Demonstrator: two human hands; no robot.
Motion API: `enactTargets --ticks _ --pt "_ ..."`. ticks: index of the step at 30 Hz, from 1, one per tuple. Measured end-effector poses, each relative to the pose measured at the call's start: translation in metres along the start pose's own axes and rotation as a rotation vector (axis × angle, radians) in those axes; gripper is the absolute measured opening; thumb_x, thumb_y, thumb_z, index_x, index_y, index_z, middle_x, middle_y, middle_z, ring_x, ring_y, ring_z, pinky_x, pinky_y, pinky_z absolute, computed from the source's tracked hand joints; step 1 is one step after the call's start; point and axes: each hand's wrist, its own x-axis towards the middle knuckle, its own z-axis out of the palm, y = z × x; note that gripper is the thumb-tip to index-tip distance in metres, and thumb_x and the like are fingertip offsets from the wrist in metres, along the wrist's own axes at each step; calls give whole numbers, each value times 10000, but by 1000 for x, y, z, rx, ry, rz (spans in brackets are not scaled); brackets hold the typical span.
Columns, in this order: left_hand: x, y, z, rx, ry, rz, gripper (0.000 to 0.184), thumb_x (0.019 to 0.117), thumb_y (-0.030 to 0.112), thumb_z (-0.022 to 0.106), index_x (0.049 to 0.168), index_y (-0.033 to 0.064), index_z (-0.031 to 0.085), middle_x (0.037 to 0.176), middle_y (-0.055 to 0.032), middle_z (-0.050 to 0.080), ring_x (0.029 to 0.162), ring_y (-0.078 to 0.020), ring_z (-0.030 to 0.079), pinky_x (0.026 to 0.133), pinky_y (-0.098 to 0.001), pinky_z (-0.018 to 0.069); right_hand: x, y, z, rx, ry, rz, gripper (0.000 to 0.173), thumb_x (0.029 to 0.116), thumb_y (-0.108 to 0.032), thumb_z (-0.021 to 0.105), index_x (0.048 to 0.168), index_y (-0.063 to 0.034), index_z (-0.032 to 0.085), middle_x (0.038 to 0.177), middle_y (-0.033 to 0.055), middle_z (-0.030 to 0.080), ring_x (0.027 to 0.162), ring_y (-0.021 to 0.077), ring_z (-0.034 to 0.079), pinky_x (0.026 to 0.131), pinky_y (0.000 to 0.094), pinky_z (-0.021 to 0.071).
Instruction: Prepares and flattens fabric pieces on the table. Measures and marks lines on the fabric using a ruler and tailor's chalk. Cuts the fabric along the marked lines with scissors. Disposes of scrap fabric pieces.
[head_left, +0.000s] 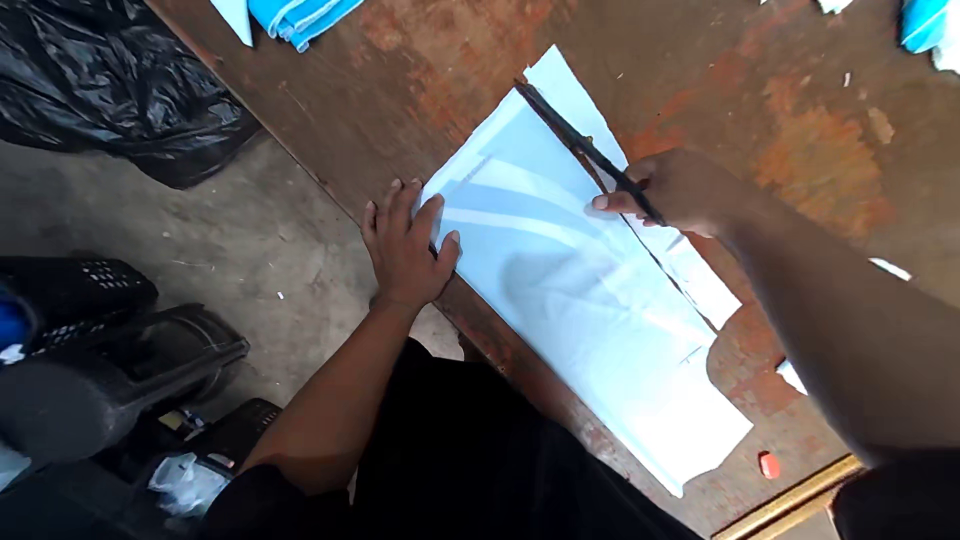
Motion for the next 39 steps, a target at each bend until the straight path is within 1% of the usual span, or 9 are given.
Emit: enactTargets --ticks 4,6,11,16,20,25,29,32,39 --pt "0 -3 -3 -150 74 16 519 1024 450 422 1378 134 630 1491 -132 563 1458 -311 440 1212 -605 222 -84 -2 36 199 31 24 356 977 -382 695 1096 -46 681 834 140 662 749 292 641 686 554 533" --pt "-1 -7 -15 -330 21 14 489 1006 321 448 1406 78 589 1517 -153 527 1442 -306 453 1208 -605 233 -136 -6 85 365 52 2 353 953 -325 723 1149 -35 674 850 96 674 730 208 640 672 450 555" --pt "50 -65 -65 -600 -451 171 578 870 102 603 1443 58 548 1595 -151 410 1462 -264 416 1172 -486 398 -217 -91 248 917 126 128 683 783 -726 713 1095 -119 725 878 -44 695 722 43 629 626 263 549" --pt "142 -108 -72 -427 -734 577 571 872 169 719 1423 89 591 1539 -190 467 1411 -341 468 1143 -549 408 -214 -197 328 1181 252 203 597 795 -732 690 975 -163 728 826 -112 677 707 -41 599 630 196 523" --pt "159 -101 -68 -350 -790 837 589 862 253 778 1412 122 611 1499 -181 518 1351 -351 525 1115 -575 408 -175 -251 340 1431 284 218 639 800 -702 723 1083 -129 735 902 -74 734 778 13 669 703 235 578" --pt "143 -97 -50 -305 -651 992 510 871 338 767 1335 155 663 1430 -159 591 1278 -347 581 1024 -547 456 -136 -290 326 1517 254 188 579 835 -670 709 1046 -131 699 795 -121 662 673 -25 602 616 184 525" --pt "143 -100 -50 -333 -601 1057 412 887 304 754 1260 139 696 1346 -173 634 1235 -365 600 1004 -548 467 -114 -322 322 1526 349 112 776 879 -779 560 1190 -75 659 1013 -78 700 922 -37 637 828 196 549" --pt "137 -95 -45 -365 -561 1124 239 948 219 668 1154 117 731 1270 -153 674 1182 -336 624 985 -503 469 -93 -347 308 1569 425 114 839 902 -795 488 1242 -40 621 1064 -51 692 980 -23 636 883 207 548" --pt "134 -97 -38 -420 -457 1172 135 985 137 635 969 78 755 1042 -117 731 1074 -302 677 945 -469 511 -63 -368 292 1716 531 220 640 952 -665 559 1097 -47 645 829 -18 665 731 67 646 687 249 569"
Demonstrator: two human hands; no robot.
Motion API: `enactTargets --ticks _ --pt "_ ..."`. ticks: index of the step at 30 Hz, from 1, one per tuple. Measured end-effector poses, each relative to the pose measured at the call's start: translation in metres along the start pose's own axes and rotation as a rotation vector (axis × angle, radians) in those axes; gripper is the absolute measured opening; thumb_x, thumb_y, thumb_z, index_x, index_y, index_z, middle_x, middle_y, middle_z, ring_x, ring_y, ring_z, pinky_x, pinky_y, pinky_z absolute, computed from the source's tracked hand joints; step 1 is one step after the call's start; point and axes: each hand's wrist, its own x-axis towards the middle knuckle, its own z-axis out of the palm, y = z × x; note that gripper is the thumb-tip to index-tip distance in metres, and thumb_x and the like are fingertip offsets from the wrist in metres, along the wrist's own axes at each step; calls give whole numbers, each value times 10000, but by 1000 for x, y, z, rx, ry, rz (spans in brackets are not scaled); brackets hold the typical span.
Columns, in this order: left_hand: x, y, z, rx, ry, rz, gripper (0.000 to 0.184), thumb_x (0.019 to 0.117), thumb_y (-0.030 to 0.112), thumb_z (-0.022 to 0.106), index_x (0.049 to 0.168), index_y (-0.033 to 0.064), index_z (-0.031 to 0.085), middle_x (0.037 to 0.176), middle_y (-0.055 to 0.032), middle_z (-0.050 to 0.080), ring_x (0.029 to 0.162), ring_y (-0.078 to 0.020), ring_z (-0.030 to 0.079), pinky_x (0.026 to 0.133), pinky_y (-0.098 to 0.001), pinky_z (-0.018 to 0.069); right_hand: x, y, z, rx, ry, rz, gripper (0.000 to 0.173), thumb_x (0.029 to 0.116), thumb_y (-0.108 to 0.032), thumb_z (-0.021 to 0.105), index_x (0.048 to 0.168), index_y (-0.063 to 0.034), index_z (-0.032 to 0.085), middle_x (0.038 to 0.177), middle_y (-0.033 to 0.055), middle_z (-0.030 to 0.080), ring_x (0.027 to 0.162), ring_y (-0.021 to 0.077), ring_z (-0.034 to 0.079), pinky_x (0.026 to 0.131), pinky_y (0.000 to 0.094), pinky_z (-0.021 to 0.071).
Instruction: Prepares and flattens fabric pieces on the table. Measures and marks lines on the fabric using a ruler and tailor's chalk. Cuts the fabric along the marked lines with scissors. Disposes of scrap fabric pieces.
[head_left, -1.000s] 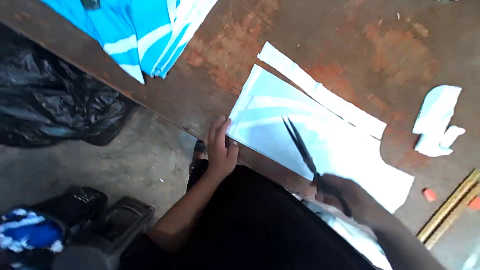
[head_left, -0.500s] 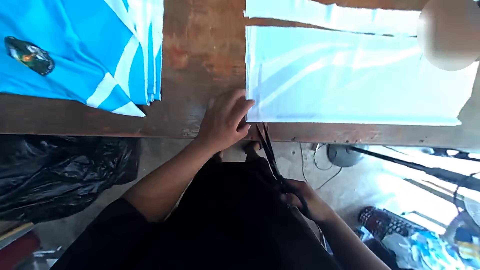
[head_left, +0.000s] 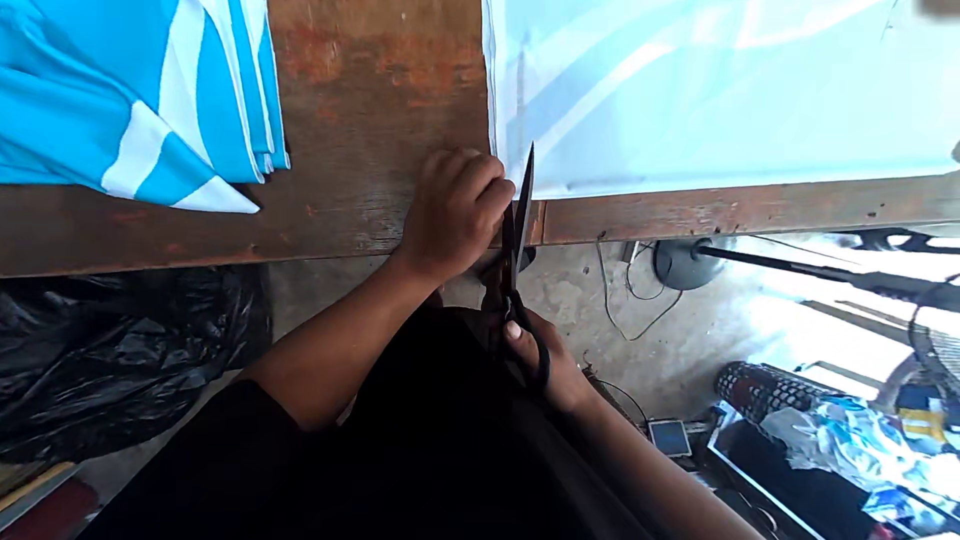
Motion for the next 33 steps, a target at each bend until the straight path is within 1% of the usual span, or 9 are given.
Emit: enactTargets --ticks 6,11,15,17,21,24,29,31,33 --pt "0 -1 1 -11 42 -17 129 975 119 639 930 74 751 988 -102 736 1046 -291 688 943 -457 515 1 -4 -2 2 70 17 509 955 -583 613 997 -77 646 745 -18 641 665 82 626 648 263 556" --pt "-1 -2 2 -19 36 -13 144 977 114 628 924 86 759 970 -86 738 1045 -280 685 952 -455 504 -2 -9 2 -81 127 8 409 993 -495 606 896 -98 623 646 -46 587 557 46 570 543 216 504" --pt "-1 -2 1 -7 22 -22 139 969 122 641 906 94 762 968 -75 740 1054 -274 681 955 -458 490 -4 -12 3 -171 173 9 381 985 -459 645 814 -119 624 589 -69 555 498 22 525 482 200 457" --pt "-1 -2 1 -13 22 -28 147 971 117 632 909 97 764 972 -75 741 1057 -276 681 959 -461 486 -3 -18 -1 -111 139 50 383 984 -458 649 838 -104 627 606 -52 583 508 39 563 497 207 500" --pt "-2 -4 1 -58 34 -39 150 972 122 627 915 88 762 976 -90 740 1061 -289 681 973 -472 488 12 -32 -11 -29 65 121 484 947 -573 627 959 -90 638 708 -13 639 626 87 633 628 253 564" --pt "-1 -4 0 -80 29 -53 161 982 134 621 928 90 766 986 -85 737 1072 -282 676 973 -467 491 26 -37 -12 -14 91 116 448 967 -538 605 954 -91 623 686 4 619 601 103 619 611 262 560" --pt "-2 -4 0 -78 -1 -62 162 976 120 608 901 92 748 980 -74 734 1073 -279 673 980 -472 479 29 -32 -9 -60 157 71 364 972 -425 662 826 -96 603 576 -12 576 484 77 572 492 229 516" --pt "-2 -4 0 -82 -4 -63 163 973 116 606 891 95 745 976 -71 733 1076 -275 672 982 -469 475 28 -40 -13 -19 120 108 382 968 -442 669 849 -83 615 601 2 592 514 86 591 524 231 533" --pt "-1 -5 -1 -96 -4 -58 168 976 125 601 890 90 742 983 -79 733 1077 -280 671 978 -475 472 31 -51 -20 -8 83 148 409 962 -481 647 931 -73 633 665 5 623 585 98 626 595 251 563"
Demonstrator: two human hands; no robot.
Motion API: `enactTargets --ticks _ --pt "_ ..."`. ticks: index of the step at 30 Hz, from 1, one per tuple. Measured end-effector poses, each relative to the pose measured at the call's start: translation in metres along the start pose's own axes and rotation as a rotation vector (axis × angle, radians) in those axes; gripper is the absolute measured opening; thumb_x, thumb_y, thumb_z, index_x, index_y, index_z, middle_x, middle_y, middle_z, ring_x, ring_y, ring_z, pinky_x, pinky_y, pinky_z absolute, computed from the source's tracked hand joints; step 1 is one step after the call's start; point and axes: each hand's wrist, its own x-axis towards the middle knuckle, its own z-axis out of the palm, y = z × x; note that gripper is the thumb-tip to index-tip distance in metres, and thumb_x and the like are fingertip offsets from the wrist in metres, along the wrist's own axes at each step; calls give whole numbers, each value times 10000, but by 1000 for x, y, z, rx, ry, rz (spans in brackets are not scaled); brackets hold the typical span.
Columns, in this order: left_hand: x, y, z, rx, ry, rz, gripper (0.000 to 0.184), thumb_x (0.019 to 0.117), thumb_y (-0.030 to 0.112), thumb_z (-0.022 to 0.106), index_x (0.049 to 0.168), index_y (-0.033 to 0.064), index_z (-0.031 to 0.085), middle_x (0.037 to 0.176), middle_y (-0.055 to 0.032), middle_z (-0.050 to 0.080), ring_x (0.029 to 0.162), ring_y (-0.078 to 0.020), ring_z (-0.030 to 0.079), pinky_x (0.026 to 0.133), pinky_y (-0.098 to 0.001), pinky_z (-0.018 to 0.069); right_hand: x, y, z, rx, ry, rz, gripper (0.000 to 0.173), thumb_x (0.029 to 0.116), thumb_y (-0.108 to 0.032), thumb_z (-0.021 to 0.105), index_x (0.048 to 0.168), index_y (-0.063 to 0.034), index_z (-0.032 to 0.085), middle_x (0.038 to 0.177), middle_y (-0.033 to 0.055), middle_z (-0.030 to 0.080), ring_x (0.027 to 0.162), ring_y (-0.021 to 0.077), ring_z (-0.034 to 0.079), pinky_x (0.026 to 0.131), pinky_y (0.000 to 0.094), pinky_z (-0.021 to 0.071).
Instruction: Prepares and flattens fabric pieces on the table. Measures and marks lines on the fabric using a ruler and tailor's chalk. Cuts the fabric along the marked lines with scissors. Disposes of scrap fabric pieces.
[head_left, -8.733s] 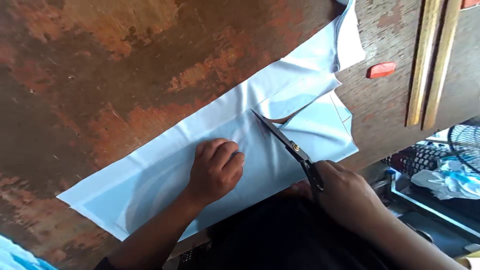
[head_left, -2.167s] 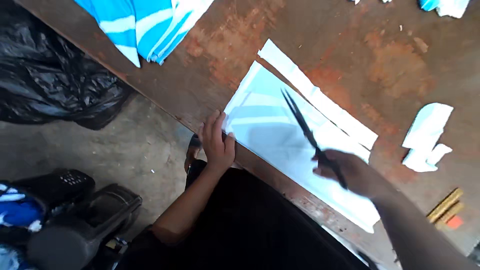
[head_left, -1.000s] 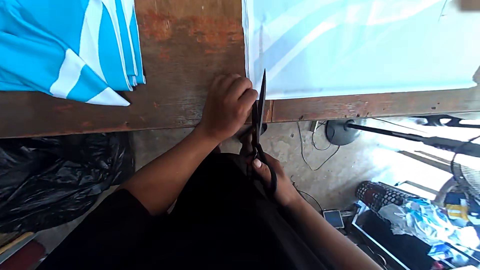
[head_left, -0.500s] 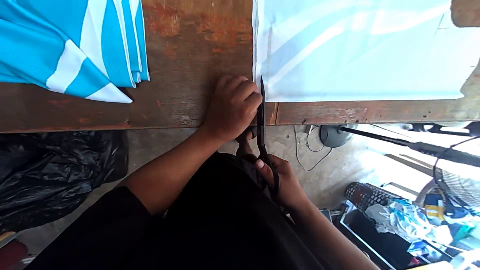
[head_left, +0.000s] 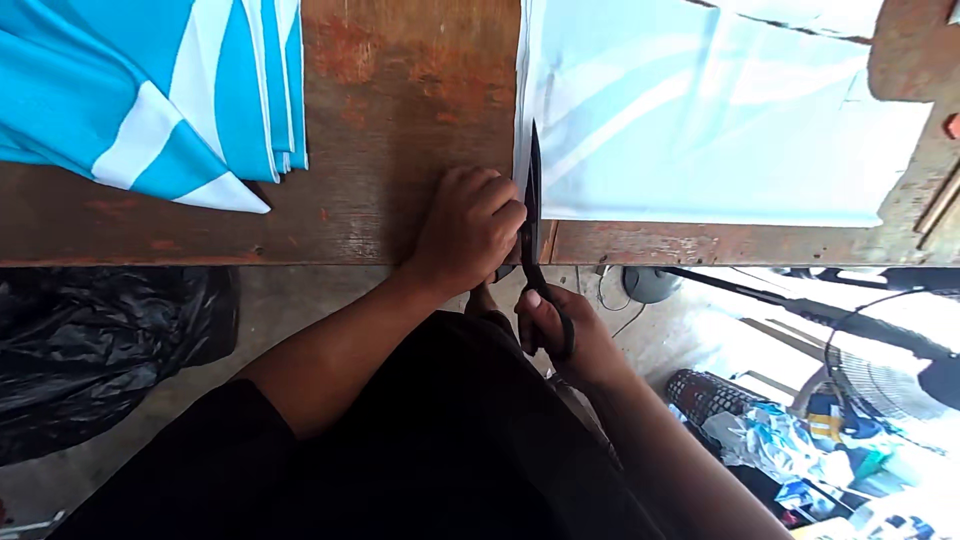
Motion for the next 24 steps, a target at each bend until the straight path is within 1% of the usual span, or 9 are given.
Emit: enactTargets --ticks 2,5,9,11,14,16,19,21,24 --pt "0 0 0 -8 0 7 178 981 134 597 888 82 740 982 -90 731 1067 -288 671 967 -480 472 6 -12 -3 6 -35 6 485 955 -561 609 1020 -82 640 718 -8 622 638 101 627 647 273 572" --pt "0 0 0 -13 -5 -3 168 979 128 604 891 86 741 985 -87 730 1067 -284 670 976 -482 469 18 -23 -1 43 -27 -7 528 949 -610 594 1022 -89 635 690 -3 602 595 101 604 608 273 563" --pt "0 -2 0 -25 -11 -2 171 982 140 598 898 88 737 996 -82 732 1078 -284 670 964 -483 474 26 -15 6 -23 58 -88 364 992 -447 628 922 -90 620 603 -15 577 500 82 567 510 236 523" --pt "-1 -1 -1 -26 -19 -10 172 982 137 595 894 93 736 994 -71 733 1088 -277 667 968 -476 470 26 -13 8 -35 80 -81 336 990 -405 645 924 -76 630 604 -6 589 501 86 576 508 240 529" --pt "0 -1 -1 -40 -21 -12 169 978 131 597 874 86 723 985 -81 730 1084 -281 667 966 -479 469 25 -26 5 10 24 -28 413 961 -498 652 948 -85 643 646 -3 611 552 92 606 563 250 555" --pt "0 -1 -2 -56 -25 -9 188 990 154 596 856 84 707 978 -89 724 1083 -291 664 963 -491 465 27 -40 2 47 -36 -23 489 955 -585 611 994 -98 639 684 -6 613 580 94 608 586 261 563" --pt "-1 -1 -2 -74 -6 -1 191 1002 158 597 875 80 717 975 -99 722 1069 -300 668 959 -499 472 37 -55 2 73 -57 -28 535 968 -636 552 978 -107 630 702 1 597 572 93 590 560 258 548" --pt "0 -1 -2 -65 0 -2 178 994 135 595 877 81 718 975 -91 724 1067 -292 668 957 -490 475 43 -56 4 59 -30 -46 487 1000 -583 540 966 -104 620 688 6 581 547 91 571 536 247 535" --pt "-1 -1 -2 -65 -18 -16 186 992 128 593 860 79 716 984 -81 725 1091 -285 660 959 -482 472 47 -48 8 48 50 -94 365 1024 -429 592 943 -75 639 647 9 591 487 77 553 472 232 516"
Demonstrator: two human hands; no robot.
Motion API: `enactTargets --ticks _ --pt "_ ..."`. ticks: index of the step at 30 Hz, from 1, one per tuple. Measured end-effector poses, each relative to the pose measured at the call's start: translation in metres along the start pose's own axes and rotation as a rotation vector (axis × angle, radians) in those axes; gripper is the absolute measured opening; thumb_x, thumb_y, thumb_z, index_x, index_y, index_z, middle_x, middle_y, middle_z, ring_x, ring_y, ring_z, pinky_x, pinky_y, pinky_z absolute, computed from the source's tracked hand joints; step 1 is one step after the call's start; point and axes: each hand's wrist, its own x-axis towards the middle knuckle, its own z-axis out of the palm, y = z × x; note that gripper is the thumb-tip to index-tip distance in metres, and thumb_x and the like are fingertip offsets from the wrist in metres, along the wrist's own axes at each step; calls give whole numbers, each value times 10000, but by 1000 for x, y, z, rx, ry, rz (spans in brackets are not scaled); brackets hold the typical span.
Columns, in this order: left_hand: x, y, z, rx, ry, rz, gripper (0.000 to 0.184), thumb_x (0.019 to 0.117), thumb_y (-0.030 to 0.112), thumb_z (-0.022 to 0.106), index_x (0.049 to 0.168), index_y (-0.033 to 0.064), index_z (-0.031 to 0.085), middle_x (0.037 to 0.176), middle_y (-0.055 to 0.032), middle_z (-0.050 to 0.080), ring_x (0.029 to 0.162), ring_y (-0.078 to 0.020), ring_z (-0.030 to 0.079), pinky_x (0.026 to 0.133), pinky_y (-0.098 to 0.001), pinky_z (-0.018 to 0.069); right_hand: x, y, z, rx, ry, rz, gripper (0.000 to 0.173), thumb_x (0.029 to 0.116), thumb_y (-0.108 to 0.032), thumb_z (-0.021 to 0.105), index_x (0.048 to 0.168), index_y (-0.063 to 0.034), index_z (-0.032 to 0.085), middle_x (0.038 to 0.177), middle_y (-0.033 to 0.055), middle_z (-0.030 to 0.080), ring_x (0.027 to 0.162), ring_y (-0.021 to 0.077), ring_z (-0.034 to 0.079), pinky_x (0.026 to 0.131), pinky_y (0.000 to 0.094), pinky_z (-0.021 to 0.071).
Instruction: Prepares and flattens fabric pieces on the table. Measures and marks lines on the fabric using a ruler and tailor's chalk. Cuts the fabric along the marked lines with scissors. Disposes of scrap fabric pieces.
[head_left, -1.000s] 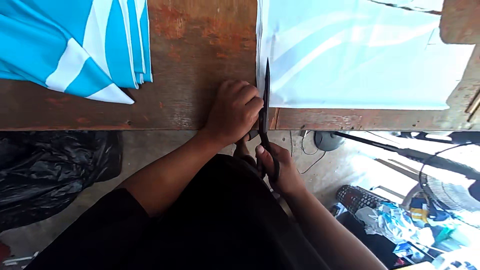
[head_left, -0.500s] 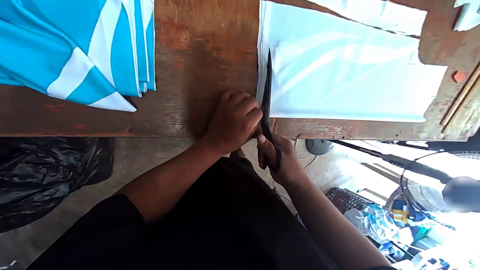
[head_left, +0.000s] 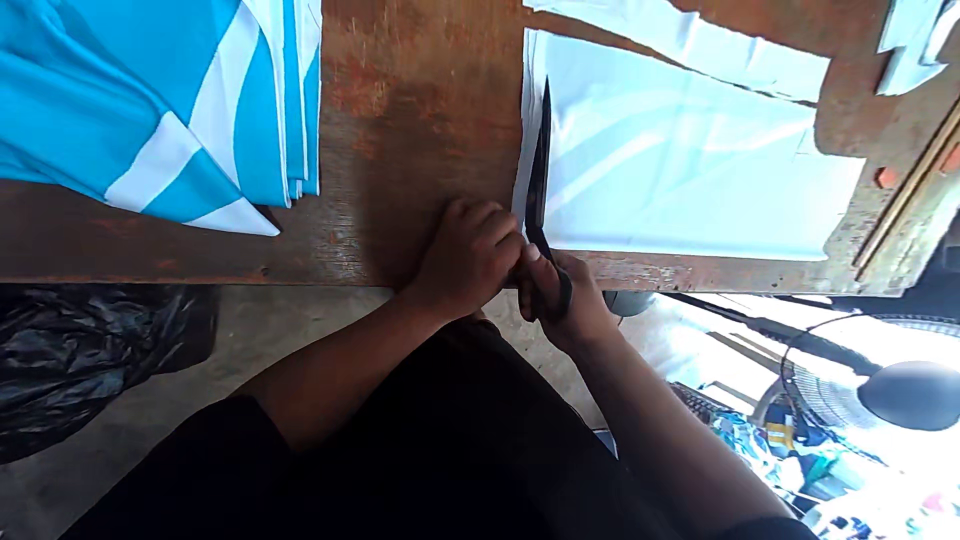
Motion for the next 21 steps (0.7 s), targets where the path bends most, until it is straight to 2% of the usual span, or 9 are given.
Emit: enactTargets --ticks 3,7,9,11,15,17,21 --pt "1 0 0 2 -7 8 190 992 129 598 853 78 718 980 -81 724 1087 -282 659 970 -481 467 -1 -4 -4 -21 3 23 343 1015 -402 620 953 -67 657 667 16 616 499 70 561 482 227 518" --pt "0 -1 -1 -10 -12 24 149 967 156 641 866 79 718 999 -90 727 1081 -294 662 971 -501 464 8 -29 -13 -53 -108 66 487 1014 -589 491 980 -121 621 715 -21 594 595 73 594 575 235 548" --pt "0 -1 0 -3 -8 19 142 955 175 659 864 85 719 1013 -86 734 1083 -287 668 976 -500 466 21 -41 -14 -14 -112 80 487 1042 -550 433 950 -110 618 720 -10 605 625 88 614 603 255 565" --pt "0 0 0 3 -3 12 128 946 168 668 860 89 721 1002 -80 731 1077 -282 668 972 -494 467 30 -44 -10 -21 -63 79 440 1065 -494 430 936 -109 601 712 -14 571 609 85 588 584 256 549" --pt "0 0 0 10 -2 5 122 947 150 658 862 89 720 989 -83 722 1069 -278 663 970 -483 465 36 -32 -6 -43 55 11 320 1039 -348 582 863 -82 597 635 -15 543 503 66 533 480 227 500" --pt "0 1 0 10 3 6 117 941 148 660 863 88 722 993 -83 725 1073 -280 666 977 -484 467 35 -37 -7 -69 44 29 333 1045 -359 575 870 -75 595 637 -10 547 502 71 539 487 235 511" --pt "-2 0 3 20 44 35 131 929 119 622 852 93 724 1000 -75 737 1065 -277 672 976 -484 472 40 -56 -14 -165 -27 65 425 1071 -468 476 927 -86 594 685 -18 544 553 78 556 545 247 538"
